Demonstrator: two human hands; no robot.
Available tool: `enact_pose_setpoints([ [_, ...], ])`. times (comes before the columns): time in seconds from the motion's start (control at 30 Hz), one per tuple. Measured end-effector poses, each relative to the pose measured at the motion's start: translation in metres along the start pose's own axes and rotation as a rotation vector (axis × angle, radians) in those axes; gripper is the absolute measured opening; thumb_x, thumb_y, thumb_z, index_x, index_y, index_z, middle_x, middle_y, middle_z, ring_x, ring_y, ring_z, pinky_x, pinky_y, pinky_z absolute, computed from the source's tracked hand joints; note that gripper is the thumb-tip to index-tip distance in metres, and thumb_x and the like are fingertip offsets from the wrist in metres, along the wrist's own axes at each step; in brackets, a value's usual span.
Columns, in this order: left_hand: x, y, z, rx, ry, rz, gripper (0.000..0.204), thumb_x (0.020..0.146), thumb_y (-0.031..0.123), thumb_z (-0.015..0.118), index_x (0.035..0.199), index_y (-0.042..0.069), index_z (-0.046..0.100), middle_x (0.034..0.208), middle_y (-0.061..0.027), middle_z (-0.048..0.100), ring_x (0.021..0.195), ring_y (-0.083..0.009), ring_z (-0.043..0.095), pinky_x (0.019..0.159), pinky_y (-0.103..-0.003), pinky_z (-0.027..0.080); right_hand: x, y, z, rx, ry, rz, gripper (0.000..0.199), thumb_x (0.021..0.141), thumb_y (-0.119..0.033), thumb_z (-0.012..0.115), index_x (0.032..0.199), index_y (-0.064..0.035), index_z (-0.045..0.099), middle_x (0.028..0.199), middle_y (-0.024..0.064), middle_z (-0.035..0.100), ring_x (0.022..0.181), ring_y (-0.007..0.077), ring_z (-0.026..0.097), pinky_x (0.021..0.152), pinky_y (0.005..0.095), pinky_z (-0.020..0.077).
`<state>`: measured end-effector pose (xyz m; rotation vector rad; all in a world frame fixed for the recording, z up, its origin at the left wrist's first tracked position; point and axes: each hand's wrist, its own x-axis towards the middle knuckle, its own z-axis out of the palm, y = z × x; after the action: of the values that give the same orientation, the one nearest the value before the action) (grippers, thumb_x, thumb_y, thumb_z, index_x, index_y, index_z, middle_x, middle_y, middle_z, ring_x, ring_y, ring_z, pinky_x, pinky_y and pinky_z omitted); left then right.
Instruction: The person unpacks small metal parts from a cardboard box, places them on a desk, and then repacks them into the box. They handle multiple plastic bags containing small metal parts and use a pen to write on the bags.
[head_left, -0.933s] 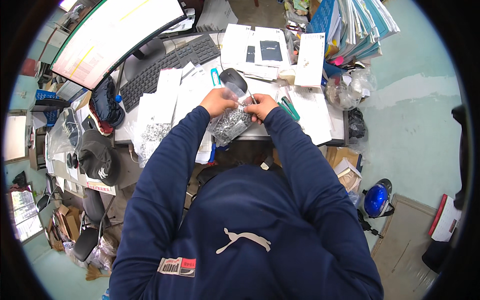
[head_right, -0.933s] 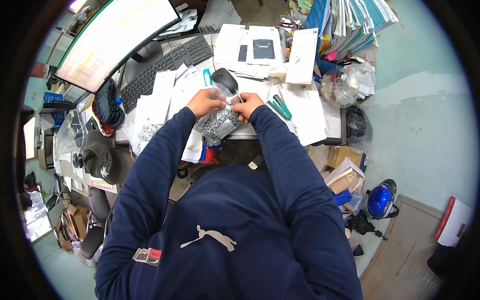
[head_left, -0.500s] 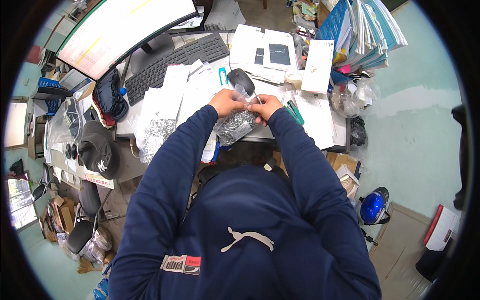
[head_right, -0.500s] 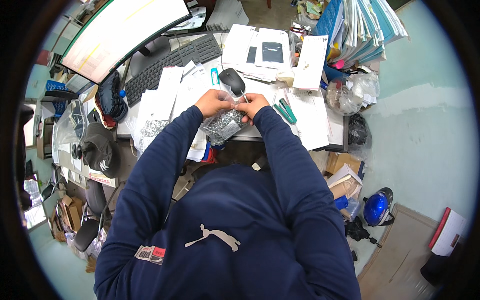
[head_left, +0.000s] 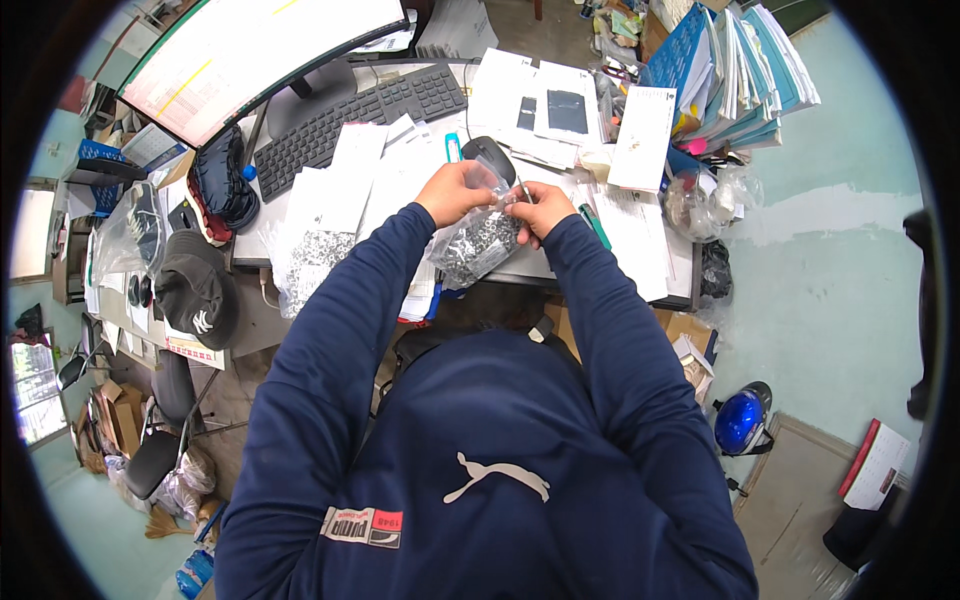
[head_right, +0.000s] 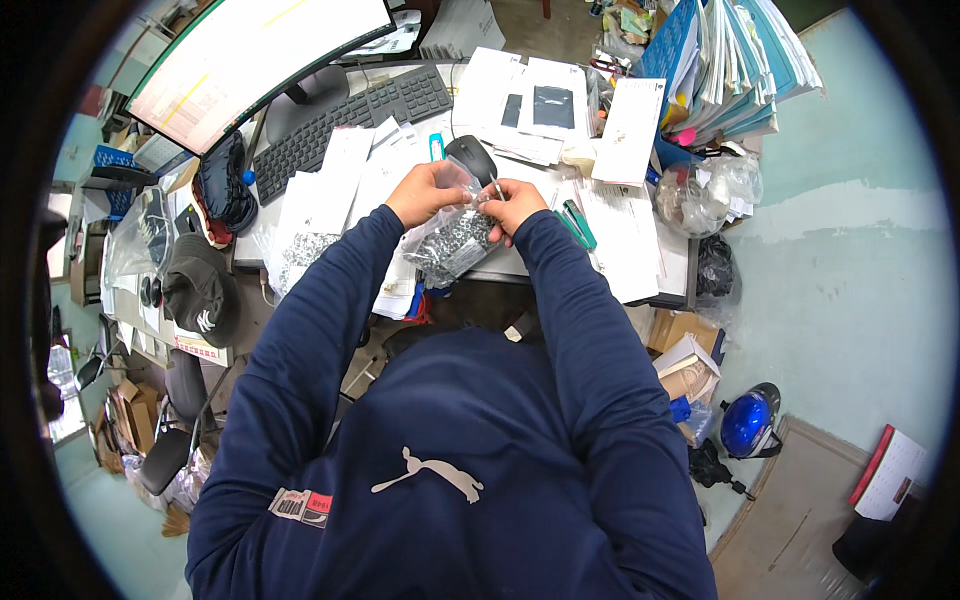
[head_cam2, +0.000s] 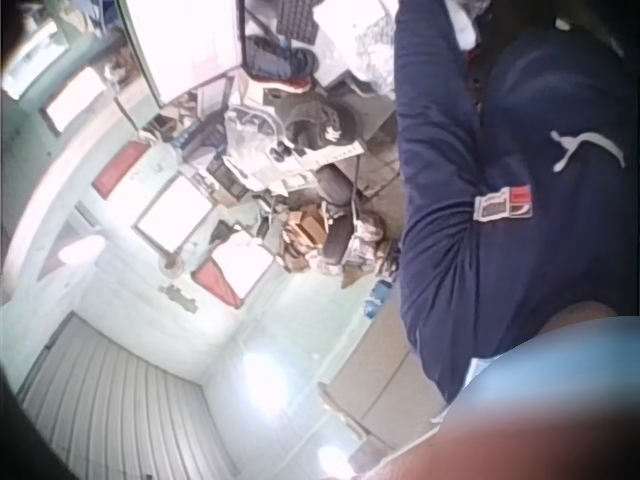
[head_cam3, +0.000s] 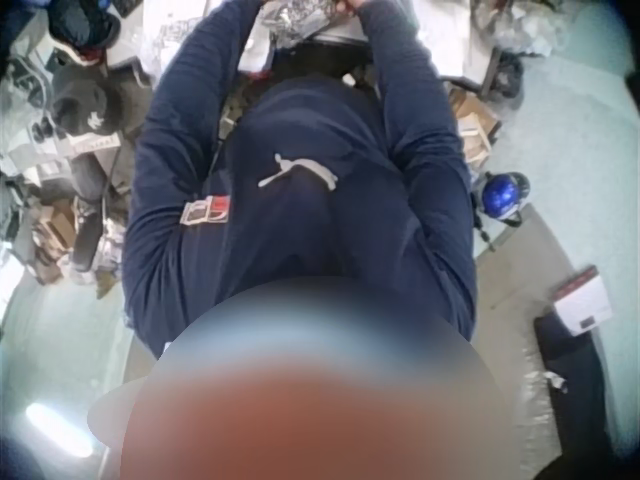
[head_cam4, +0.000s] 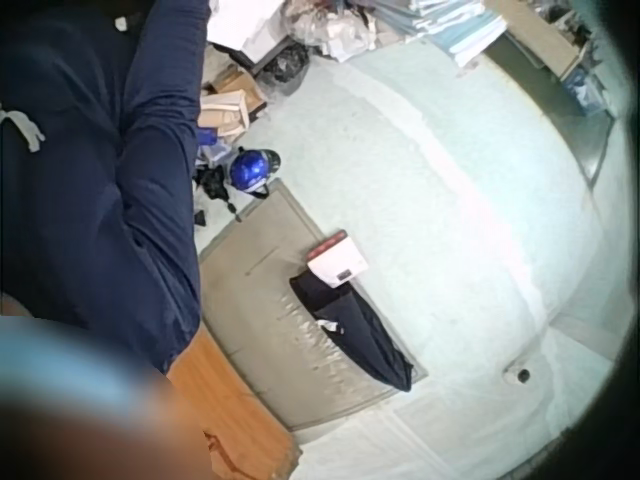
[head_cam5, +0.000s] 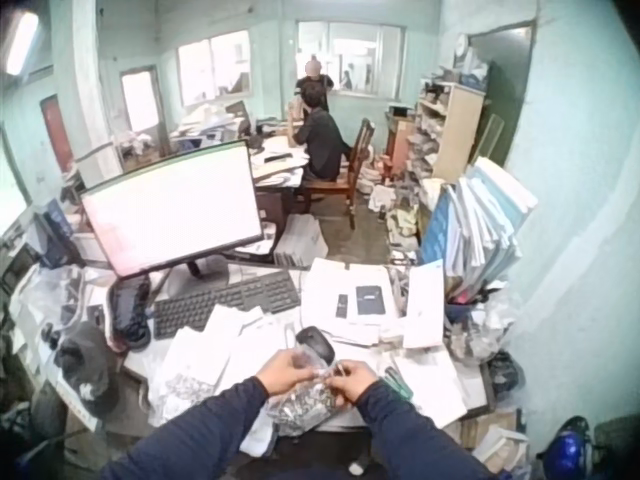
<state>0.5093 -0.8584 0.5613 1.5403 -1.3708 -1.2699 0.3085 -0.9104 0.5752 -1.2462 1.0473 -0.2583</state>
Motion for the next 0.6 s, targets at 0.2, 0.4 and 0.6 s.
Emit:
enact_pose_setpoints([
  [0.2,-0.002,0.005,0.001,-0.043,-0.013,-0.034,0.033,0.08,0.014,0.071,0.109,-0.001,0.062,0.092,-0.0081,0.069,0.077,-0.0141,0.066,0.068,-0.028,0.053,0.003,0.007,0.002,0.037,-0.022,0.01,0.017,0.087,-0.013,0.065,0.099,-0.0014,0.06,0.068,0.0047,0.062,0.043,0.0114,0.058,0.034,0.0245,0.0416],
  [0.4,-0.004,0.004,0.003,-0.095,0.009,-0.029,0.033,0.082,0.013,0.07,0.11,-0.001,0.061,0.089,-0.0078,0.068,0.077,-0.014,0.066,0.067,-0.028,0.053,0.003,0.008,0.004,0.067,-0.03,-0.054,0.019,0.09,-0.015,0.064,0.1,-0.0022,0.057,0.07,0.0049,0.06,0.043,0.0122,0.058,0.033,0.0245,0.0412],
  [0.6,-0.004,0.012,-0.002,-0.116,0.014,0.001,0.028,0.085,0.015,0.068,0.107,0.0,0.061,0.089,-0.0097,0.069,0.077,-0.0146,0.067,0.065,-0.026,0.053,0.003,0.008,0.006,0.103,-0.002,-0.073,0.014,0.09,-0.013,0.062,0.099,-0.0022,0.057,0.068,0.0045,0.06,0.042,0.0122,0.058,0.033,0.024,0.0415],
])
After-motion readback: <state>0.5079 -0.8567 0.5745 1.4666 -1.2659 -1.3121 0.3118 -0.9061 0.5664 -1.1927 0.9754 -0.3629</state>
